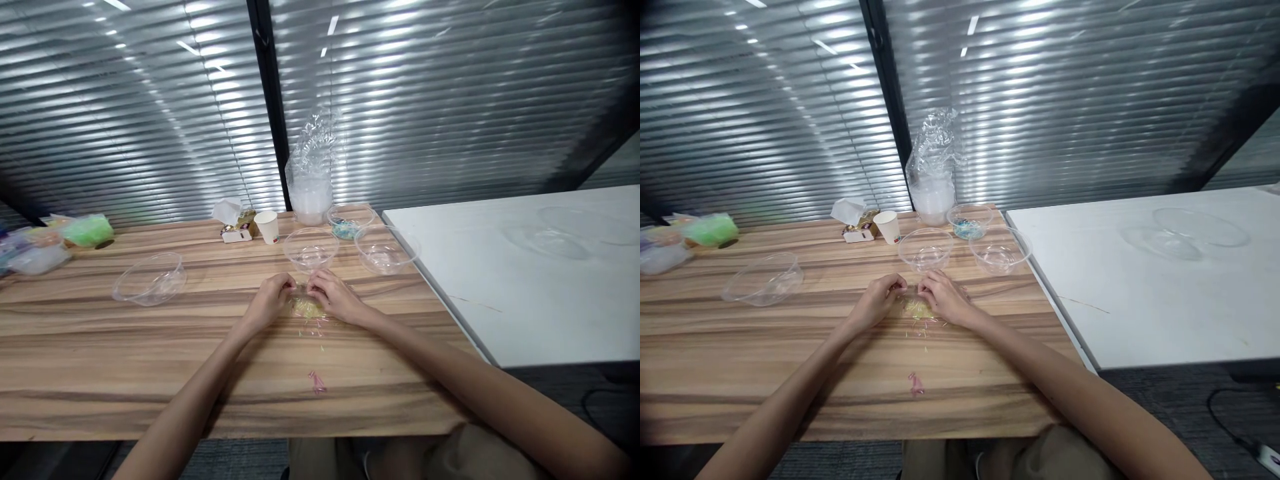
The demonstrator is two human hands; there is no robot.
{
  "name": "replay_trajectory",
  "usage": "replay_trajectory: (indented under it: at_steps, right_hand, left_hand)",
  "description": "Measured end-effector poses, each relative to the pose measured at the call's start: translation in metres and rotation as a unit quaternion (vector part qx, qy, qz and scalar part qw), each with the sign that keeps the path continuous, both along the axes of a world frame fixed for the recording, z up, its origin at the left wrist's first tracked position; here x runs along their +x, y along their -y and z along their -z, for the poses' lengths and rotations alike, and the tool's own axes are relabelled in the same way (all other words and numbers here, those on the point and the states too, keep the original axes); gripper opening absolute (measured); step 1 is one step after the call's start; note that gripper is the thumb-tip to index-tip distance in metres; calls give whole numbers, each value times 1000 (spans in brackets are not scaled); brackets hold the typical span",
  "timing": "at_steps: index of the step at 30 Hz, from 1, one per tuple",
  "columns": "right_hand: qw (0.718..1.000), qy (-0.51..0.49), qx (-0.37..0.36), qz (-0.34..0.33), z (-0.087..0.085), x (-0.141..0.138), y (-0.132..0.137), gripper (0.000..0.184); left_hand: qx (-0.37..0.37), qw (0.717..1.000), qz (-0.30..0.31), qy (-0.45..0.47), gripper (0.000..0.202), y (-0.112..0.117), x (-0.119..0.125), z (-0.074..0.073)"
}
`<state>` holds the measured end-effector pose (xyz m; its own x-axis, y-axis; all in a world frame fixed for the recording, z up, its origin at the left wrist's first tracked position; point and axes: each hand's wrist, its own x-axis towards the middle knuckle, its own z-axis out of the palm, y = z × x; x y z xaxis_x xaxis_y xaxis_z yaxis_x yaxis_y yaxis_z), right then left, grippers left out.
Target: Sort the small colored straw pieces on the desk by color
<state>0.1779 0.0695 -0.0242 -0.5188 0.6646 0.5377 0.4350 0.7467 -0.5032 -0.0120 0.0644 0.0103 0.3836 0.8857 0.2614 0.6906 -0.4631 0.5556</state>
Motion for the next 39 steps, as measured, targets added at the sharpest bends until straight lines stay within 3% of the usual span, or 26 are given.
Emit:
replay_trajectory:
  at_steps: [8, 21, 27, 33, 39]
  right_hand:
    - [1000, -23, -12, 4, -7, 0, 6, 16]
    - [1000, -25, 2, 7, -1, 0, 4, 14]
    - [1000, -15, 2, 0, -3, 0, 4, 17]
    - [999, -30, 21, 6, -2, -1, 4, 15]
    - [1000, -24, 16, 7, -5, -1, 6, 11]
  left_hand:
    - [-2, 1000, 5, 6, 13, 5, -1, -8]
    - [-22, 999, 40, -6, 12, 12, 5, -10]
    - [-67, 989, 130, -13, 12, 20, 6, -15]
    - [-177, 957, 226, -33, 9, 31, 11, -28]
    - [-240, 927, 283, -48, 11, 35, 11, -30]
